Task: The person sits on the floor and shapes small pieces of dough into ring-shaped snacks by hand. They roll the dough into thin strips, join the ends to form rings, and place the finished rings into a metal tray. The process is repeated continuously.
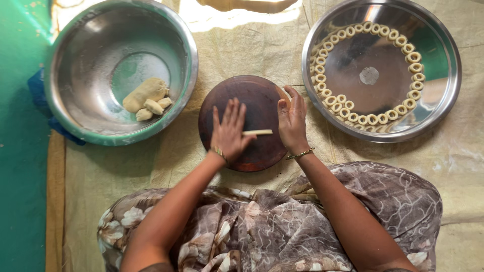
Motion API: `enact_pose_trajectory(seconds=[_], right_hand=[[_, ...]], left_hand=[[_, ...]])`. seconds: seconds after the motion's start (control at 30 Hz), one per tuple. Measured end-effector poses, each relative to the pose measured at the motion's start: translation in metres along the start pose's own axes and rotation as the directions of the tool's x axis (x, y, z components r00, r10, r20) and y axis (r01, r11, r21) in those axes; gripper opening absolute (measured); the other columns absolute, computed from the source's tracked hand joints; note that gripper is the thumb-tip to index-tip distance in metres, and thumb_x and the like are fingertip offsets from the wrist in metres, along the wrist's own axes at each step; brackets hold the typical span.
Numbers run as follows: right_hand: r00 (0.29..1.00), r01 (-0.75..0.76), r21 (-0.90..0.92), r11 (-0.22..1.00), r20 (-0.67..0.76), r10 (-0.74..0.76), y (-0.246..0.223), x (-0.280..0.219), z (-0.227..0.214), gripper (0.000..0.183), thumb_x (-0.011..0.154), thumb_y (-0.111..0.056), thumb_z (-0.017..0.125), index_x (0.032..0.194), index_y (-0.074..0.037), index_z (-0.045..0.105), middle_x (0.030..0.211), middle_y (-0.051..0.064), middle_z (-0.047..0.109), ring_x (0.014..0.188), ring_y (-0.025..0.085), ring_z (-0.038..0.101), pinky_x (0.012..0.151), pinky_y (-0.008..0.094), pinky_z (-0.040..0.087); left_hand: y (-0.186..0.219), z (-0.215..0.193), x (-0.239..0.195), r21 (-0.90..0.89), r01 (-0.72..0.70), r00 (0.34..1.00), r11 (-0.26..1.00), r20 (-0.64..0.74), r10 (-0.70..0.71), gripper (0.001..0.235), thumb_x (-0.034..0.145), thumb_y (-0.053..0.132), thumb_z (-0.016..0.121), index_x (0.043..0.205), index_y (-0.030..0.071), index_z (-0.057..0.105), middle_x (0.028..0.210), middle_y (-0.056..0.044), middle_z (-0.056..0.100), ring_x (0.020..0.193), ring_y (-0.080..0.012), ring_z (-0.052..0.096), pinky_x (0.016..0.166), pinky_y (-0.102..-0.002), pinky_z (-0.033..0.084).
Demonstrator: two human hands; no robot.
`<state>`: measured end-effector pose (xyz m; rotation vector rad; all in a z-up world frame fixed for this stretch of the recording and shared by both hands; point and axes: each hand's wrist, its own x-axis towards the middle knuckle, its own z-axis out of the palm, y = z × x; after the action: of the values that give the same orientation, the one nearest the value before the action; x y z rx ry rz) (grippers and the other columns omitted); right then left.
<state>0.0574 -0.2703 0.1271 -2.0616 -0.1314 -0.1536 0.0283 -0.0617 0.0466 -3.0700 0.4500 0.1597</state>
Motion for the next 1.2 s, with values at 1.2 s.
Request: enact_pose_trajectory(seconds=[1.2], right_hand=[[1.0, 0.003, -0.035, 0.999, 0.024, -0.002, -0.001, -0.005, 0.005, 0.06, 0.109, -0.055, 0.036, 0.147, -0.009, 0.045, 0.15, 0.014, 0.049, 0.143, 0.032, 0.036, 0.122, 0.049, 0.026]], left_hand=[[-0.003, -0.003, -0.025, -0.014, 0.002, 0.999, 1.0, 0.035, -0.001, 0.099, 0.095, 0.076, 0.021, 0.163, 0.005, 0.008, 0.169, -0.014, -0.011, 0.155, -0.0247, -0.015, 0.121, -0.062, -0.01]])
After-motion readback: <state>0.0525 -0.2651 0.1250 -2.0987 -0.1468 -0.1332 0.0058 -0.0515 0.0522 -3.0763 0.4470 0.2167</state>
